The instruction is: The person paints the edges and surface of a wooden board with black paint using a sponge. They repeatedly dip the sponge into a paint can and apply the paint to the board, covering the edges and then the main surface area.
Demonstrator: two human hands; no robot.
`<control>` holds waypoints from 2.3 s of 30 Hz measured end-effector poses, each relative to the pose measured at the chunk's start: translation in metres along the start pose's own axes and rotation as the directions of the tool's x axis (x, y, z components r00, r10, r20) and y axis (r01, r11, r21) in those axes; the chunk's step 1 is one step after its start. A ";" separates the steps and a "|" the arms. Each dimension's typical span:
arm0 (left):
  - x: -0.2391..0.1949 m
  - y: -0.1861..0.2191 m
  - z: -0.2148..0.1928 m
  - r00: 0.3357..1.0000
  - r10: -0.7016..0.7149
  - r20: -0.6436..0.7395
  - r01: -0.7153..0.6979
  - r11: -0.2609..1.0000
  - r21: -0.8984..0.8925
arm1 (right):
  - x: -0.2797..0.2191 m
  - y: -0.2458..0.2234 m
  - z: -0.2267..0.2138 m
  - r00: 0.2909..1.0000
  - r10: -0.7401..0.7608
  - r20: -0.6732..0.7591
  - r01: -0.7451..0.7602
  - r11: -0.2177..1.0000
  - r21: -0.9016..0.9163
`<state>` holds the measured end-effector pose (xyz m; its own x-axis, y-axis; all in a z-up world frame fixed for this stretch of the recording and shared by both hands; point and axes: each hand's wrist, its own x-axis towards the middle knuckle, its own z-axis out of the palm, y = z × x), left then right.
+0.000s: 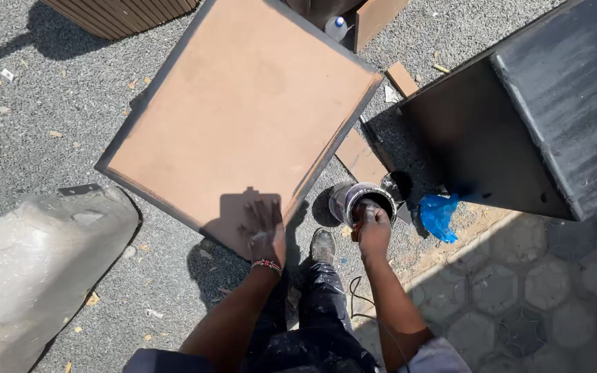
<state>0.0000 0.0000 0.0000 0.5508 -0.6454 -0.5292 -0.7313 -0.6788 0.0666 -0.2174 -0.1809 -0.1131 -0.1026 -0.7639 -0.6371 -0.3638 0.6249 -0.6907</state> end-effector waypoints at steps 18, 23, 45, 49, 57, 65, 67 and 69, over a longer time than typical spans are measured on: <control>0.054 0.112 0.245 0.981 0.140 0.132 -0.024 0.770 -0.638 | 0.184 0.159 -0.046 0.984 -0.105 0.141 0.175 0.618 -0.767; 0.063 0.131 0.247 0.961 0.119 0.248 0.106 0.672 -0.733 | 0.238 0.176 -0.037 0.968 -0.160 0.196 0.247 0.438 -0.865; 0.087 0.176 0.252 0.938 0.005 0.347 0.341 0.178 -0.923 | 0.255 0.168 -0.069 0.840 0.479 0.254 -0.268 0.774 -0.574; 0.084 0.186 0.274 0.920 -0.006 0.393 0.390 0.127 -0.912 | 0.237 0.156 -0.072 0.790 0.543 0.283 -0.379 0.797 -0.471; 0.089 0.170 0.188 0.937 -0.005 0.348 0.339 0.236 -0.911 | 0.213 0.083 -0.089 0.684 0.430 0.589 -0.486 0.871 -0.071; 0.175 0.080 -0.039 0.803 0.059 -0.593 -0.513 0.577 -0.636 | 0.162 -0.101 -0.016 0.726 -0.163 0.668 -0.088 0.941 0.326; 0.237 0.058 -0.048 0.710 0.064 -0.701 -0.519 0.720 -0.461 | 0.153 -0.150 0.019 0.783 -0.220 0.582 -0.009 0.931 0.365; 0.307 0.035 -0.040 0.697 0.135 -0.705 -0.379 0.903 -0.202 | 0.143 -0.196 0.055 0.889 -0.292 0.353 0.242 0.954 0.180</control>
<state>0.1595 -0.2353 -0.1264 0.5686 -0.7880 0.2362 -0.7879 -0.4391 0.4318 -0.1100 -0.4036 -0.0872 0.3421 -0.8044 -0.4856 -0.2052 0.4404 -0.8740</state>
